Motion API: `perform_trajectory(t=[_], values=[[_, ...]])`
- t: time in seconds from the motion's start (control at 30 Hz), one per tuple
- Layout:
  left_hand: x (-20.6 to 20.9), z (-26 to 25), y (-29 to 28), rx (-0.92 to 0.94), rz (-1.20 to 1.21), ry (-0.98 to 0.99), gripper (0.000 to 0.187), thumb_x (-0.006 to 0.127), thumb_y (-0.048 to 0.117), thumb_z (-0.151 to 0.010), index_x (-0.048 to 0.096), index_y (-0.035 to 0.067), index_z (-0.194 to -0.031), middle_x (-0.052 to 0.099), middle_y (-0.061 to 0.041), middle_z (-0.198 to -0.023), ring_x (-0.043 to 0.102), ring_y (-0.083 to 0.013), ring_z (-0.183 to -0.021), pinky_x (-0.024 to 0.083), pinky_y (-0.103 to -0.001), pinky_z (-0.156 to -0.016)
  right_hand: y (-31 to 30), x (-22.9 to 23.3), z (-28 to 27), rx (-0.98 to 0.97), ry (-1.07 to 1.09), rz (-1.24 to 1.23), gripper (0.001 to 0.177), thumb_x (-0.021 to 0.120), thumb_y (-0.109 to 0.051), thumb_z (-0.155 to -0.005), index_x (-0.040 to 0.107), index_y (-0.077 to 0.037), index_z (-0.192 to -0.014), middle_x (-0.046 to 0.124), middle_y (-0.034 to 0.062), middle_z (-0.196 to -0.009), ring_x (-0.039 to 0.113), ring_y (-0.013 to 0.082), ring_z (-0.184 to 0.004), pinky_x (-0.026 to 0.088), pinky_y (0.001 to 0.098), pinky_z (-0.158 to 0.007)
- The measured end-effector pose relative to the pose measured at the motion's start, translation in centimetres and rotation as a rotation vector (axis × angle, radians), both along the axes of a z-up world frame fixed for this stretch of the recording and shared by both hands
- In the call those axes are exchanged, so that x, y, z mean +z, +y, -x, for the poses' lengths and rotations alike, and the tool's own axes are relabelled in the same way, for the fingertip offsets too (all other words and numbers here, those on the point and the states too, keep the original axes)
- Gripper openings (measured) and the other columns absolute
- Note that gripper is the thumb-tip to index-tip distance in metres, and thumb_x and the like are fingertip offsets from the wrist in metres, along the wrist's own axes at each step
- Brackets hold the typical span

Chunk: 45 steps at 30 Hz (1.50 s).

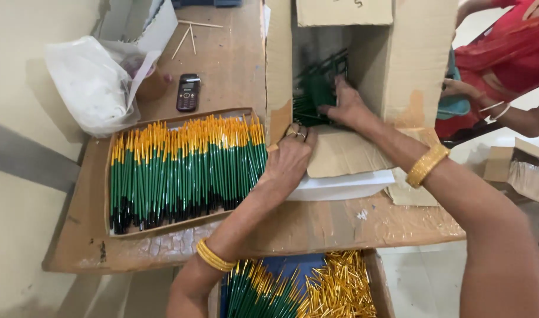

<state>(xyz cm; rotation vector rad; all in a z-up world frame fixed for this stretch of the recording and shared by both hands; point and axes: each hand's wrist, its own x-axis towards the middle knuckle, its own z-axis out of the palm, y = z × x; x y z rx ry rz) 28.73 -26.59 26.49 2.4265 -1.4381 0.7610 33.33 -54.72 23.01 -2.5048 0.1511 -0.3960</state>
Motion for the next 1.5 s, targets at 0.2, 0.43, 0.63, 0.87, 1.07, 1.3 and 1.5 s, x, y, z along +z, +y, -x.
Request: perform_trajectory(t=[0.2,0.43,0.63,0.87,1.07,1.3,1.5], values=[[-0.7,-0.4,0.0,-0.066,0.028,0.063,0.049,0.066,0.005,-0.078,0.061,-0.007,-0.125,0.069,-0.018,-0.115,0.061,-0.0306,-0.115,0.054,-0.036,-0.093,-0.5,-0.7,-0.3,-0.093,-0.06,-0.018,0.067,0.086,-0.023,-0.08,0.048,0.006,-0.127,0.065,0.0289,-0.11,0.065,0.0415,-0.104,0.052,0.0469,-0.091],[0.5,0.1,0.7,-0.111,0.024,0.145,0.056,0.068,-0.005,-0.067,0.06,-0.007,-0.122,0.067,-0.021,-0.118,0.063,-0.0331,-0.113,0.055,-0.038,-0.091,1.3,2.0,-2.8,0.131,-0.019,0.166,0.049,0.072,-0.012,-0.082,0.061,-0.003,-0.129,0.07,0.0263,-0.114,0.067,0.0418,-0.108,0.054,0.0484,-0.092],[0.4,-0.1,0.7,-0.143,0.069,0.204,0.058,0.065,-0.009,-0.068,0.059,-0.007,-0.126,0.067,-0.023,-0.118,0.064,-0.0345,-0.11,0.056,-0.041,-0.088,4.2,2.0,-9.0,0.053,-0.045,0.346,0.038,0.076,-0.029,-0.082,0.071,-0.004,-0.111,0.071,0.0257,-0.105,0.067,0.044,-0.101,0.055,0.0526,-0.086],[0.3,0.0,0.5,-0.128,0.116,0.203,0.052,0.063,-0.008,-0.074,0.06,-0.007,-0.126,0.067,-0.023,-0.118,0.064,-0.0357,-0.111,0.056,-0.042,-0.087,6.0,-1.1,-11.5,-0.028,-0.107,0.272,0.05,0.082,-0.044,-0.08,0.071,0.0,-0.101,0.071,0.0273,-0.095,0.069,0.0449,-0.092,0.057,0.0541,-0.077],[0.3,-0.2,0.8,-0.122,0.11,0.138,0.049,0.064,-0.007,-0.071,0.062,-0.006,-0.119,0.069,-0.021,-0.114,0.064,-0.0357,-0.109,0.055,-0.043,-0.091,3.1,-0.8,-11.4,-0.054,-0.326,0.127,0.042,0.072,-0.032,-0.092,0.064,0.005,-0.11,0.069,0.0301,-0.094,0.067,0.0482,-0.092,0.054,0.0556,-0.076],[-0.2,-0.3,0.6,-0.119,0.125,0.154,0.047,0.066,-0.005,-0.074,0.065,-0.003,-0.12,0.071,-0.02,-0.107,0.064,-0.0329,-0.106,0.054,-0.041,-0.089,4.7,8.5,-3.7,0.283,0.339,-0.068,0.069,0.07,-0.056,-0.09,0.068,0.003,-0.124,0.073,0.0219,-0.105,0.067,0.0351,-0.102,0.052,0.0432,-0.09],[0.3,-0.3,0.7,-0.125,0.11,0.159,0.055,0.069,-0.005,-0.067,0.063,-0.004,-0.121,0.07,-0.02,-0.107,0.063,-0.0344,-0.105,0.055,-0.042,-0.089,3.3,7.5,-3.2,0.592,0.45,-0.021,0.104,0.081,-0.04,-0.071,0.031,0.0,-0.154,0.048,0.0182,-0.15,0.046,0.0293,-0.138,0.035,0.035,-0.114]])
